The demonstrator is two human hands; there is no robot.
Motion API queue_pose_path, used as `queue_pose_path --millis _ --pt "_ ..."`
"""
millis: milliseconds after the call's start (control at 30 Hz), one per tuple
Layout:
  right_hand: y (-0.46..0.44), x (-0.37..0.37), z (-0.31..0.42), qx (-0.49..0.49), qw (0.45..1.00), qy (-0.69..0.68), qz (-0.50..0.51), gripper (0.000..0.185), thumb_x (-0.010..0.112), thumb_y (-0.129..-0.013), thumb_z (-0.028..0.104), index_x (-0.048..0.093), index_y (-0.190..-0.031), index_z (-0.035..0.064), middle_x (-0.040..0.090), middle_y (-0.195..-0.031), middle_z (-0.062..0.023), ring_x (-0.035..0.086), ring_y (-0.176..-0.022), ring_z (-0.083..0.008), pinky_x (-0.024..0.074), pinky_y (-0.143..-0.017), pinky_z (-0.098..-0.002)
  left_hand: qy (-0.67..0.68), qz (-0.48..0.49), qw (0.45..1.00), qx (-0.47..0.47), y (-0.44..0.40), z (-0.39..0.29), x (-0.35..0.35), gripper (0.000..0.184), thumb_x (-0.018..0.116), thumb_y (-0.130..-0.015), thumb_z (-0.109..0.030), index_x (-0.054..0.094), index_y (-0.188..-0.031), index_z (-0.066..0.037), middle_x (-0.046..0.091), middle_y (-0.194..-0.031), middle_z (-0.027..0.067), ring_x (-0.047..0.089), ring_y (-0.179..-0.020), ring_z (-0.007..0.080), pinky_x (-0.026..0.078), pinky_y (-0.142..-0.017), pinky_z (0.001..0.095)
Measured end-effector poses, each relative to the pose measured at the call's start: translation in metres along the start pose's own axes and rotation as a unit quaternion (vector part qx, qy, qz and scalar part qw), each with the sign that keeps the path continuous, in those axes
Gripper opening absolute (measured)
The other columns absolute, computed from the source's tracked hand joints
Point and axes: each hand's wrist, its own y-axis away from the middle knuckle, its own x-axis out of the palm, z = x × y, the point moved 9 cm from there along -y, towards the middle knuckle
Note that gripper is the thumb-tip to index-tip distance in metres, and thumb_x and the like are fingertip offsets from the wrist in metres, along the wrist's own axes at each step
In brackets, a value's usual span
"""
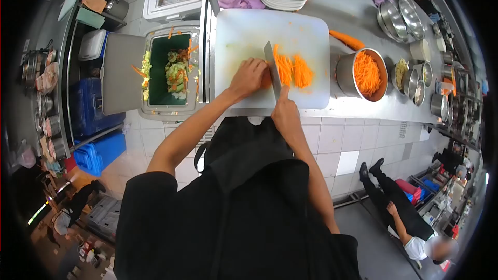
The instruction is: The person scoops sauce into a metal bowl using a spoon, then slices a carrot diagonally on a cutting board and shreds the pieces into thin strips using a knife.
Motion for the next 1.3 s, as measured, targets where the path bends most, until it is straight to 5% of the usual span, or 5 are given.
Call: queue_pose_path --millis 500,700,800,867,1300 --pt "0.034 -0.028 0.032 0.037 0.997 0.039 0.063 0.031 0.050 -0.080 -0.008 0.034 -0.107 -0.0040 0.059 -0.080 -0.0329 0.060 -0.075 -0.0528 0.0480 -0.066 -0.0583 0.029 0.034 0.999 -0.025 0.011 0.000 0.008 0.027 0.063 -0.076 -0.001 0.058 -0.102 -0.007 0.054 -0.095 0.0099 0.055 -0.090 0.0292 0.046 -0.080 0.0388" --pt "-0.003 -0.012 0.022 -0.024 0.999 0.021 -0.007 0.044 0.051 -0.079 -0.009 0.033 -0.119 -0.0065 0.059 -0.080 -0.0315 0.061 -0.076 -0.0511 0.0486 -0.065 -0.0573 -0.006 0.035 0.999 -0.011 0.007 0.007 0.010 0.033 0.064 -0.073 -0.001 0.058 -0.105 -0.006 0.054 -0.098 0.0108 0.054 -0.093 0.0301 0.046 -0.082 0.0398" --pt "0.000 -0.012 0.026 0.007 0.997 0.040 0.062 0.050 0.051 -0.079 -0.009 0.031 -0.124 -0.0076 0.060 -0.077 -0.0301 0.062 -0.075 -0.0497 0.0495 -0.065 -0.0566 0.004 0.040 0.999 -0.017 0.011 0.004 0.008 0.037 0.064 -0.071 0.000 0.057 -0.107 -0.006 0.053 -0.100 0.0109 0.053 -0.095 0.0303 0.046 -0.084 0.0398" --pt "0.007 0.007 0.007 -0.025 0.998 0.064 -0.003 0.047 0.053 -0.078 -0.009 0.033 -0.121 -0.0065 0.060 -0.073 -0.0290 0.062 -0.072 -0.0491 0.0500 -0.064 -0.0563 0.003 0.038 0.999 -0.020 0.015 0.001 0.008 0.040 0.062 -0.072 0.001 0.057 -0.110 -0.006 0.053 -0.101 0.0105 0.053 -0.096 0.0304 0.046 -0.085 0.0391" --pt "0.005 -0.018 0.030 -0.003 0.998 0.061 0.008 0.040 0.051 -0.076 -0.013 0.033 -0.111 -0.0036 0.060 -0.071 -0.0329 0.062 -0.071 -0.0512 0.0488 -0.064 -0.0579 0.010 0.051 0.999 -0.018 0.017 0.000 0.009 0.040 0.063 -0.071 0.001 0.057 -0.110 -0.005 0.054 -0.102 0.0111 0.052 -0.097 0.0314 0.046 -0.086 0.0404"
